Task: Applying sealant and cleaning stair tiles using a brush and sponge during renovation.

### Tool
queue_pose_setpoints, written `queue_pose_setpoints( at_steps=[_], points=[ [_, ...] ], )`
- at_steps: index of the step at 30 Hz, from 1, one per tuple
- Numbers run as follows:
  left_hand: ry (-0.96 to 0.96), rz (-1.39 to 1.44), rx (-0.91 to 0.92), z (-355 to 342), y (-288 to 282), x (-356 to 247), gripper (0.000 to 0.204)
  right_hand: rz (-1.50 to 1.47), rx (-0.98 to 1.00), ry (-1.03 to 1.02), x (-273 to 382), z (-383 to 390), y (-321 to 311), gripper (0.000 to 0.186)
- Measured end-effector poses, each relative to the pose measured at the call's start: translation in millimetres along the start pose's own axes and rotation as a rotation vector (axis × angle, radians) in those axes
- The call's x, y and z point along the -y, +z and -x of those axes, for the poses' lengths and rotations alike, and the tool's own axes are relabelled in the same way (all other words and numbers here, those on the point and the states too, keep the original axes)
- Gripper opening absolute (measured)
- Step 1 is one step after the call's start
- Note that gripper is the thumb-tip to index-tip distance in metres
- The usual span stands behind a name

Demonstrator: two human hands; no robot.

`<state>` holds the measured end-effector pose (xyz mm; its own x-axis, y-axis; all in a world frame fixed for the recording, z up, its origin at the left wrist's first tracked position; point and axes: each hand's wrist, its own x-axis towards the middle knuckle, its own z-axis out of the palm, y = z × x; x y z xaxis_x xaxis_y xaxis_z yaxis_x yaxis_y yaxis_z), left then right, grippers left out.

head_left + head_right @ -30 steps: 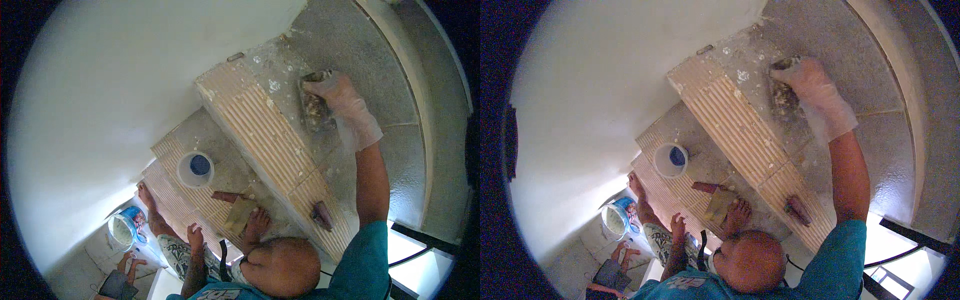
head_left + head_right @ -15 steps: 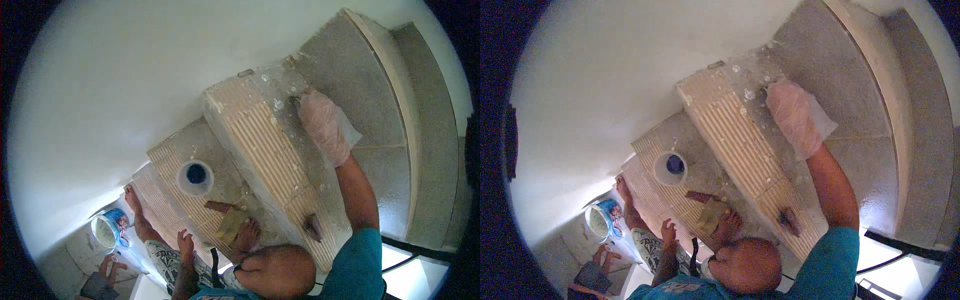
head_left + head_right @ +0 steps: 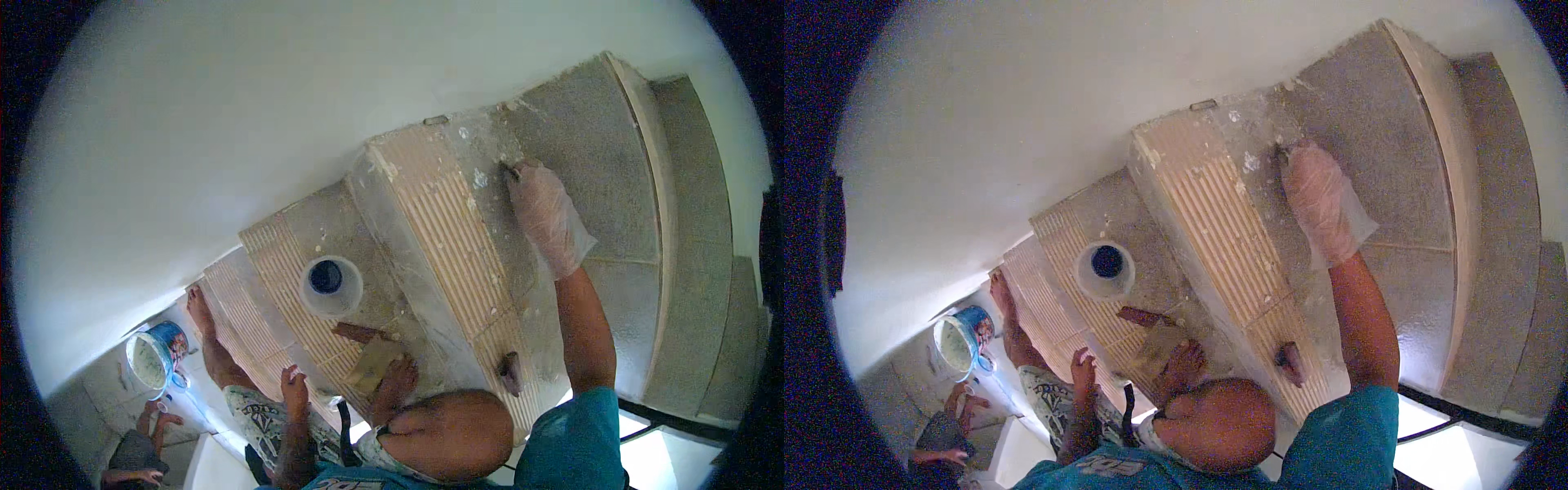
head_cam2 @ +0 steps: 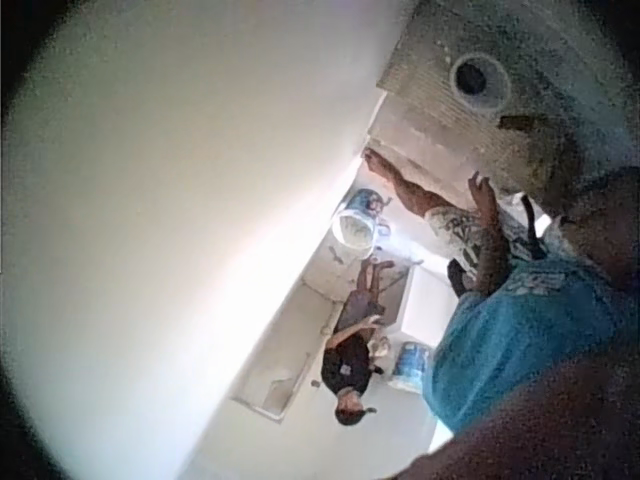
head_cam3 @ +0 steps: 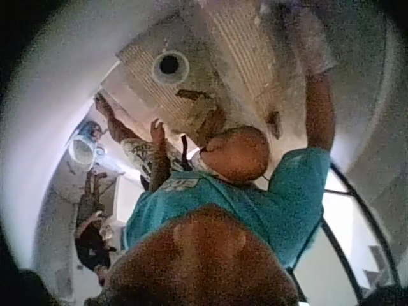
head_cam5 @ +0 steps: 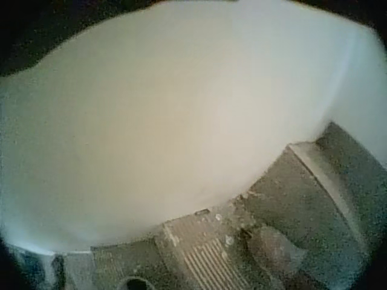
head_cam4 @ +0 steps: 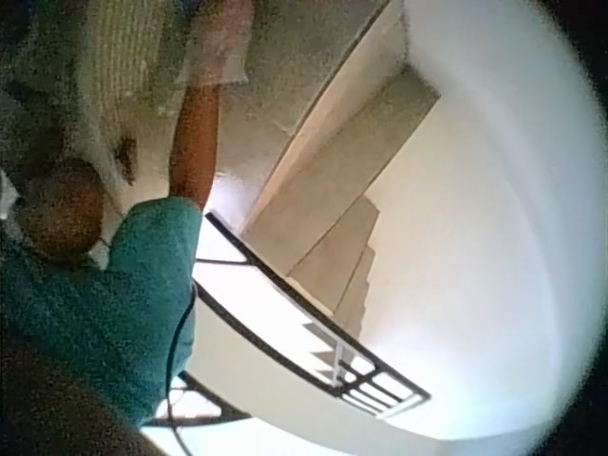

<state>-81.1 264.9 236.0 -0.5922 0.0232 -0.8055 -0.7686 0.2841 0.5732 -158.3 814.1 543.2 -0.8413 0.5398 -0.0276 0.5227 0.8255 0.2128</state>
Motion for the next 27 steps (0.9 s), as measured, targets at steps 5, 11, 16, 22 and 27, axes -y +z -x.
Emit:
queue_pose_setpoints(
  at_steps=[5,11,16,22,27],
  points=[
    [0.06,-0.052,0.1,6.5,-0.1,-7.5,0.033,-0.004,-0.193,-0.069,-0.6,3.5,-5.6,0.016],
    [0.083,-0.039,0.018,2.4,-9.0,8.0,0.034,-0.013,-0.214,-0.072,-4.6,-13.9,7.3,0.014],
    [0.031,-0.057,0.078,7.6,16.5,-23.9,0.034,0.234,-0.172,-0.239,-30.4,-19.3,-1.3,0.019],
    [0.009,0.064,0.058,5.3,-7.5,-16.3,0.032,0.258,0.153,0.17,-43.7,96.0,6.9,0.023],
    [0.018,0.057,0.047,4.3,4.4,-13.6,0.033,0.229,-0.244,-0.116,-54.4,67.1,26.8,0.022]
  ],
)
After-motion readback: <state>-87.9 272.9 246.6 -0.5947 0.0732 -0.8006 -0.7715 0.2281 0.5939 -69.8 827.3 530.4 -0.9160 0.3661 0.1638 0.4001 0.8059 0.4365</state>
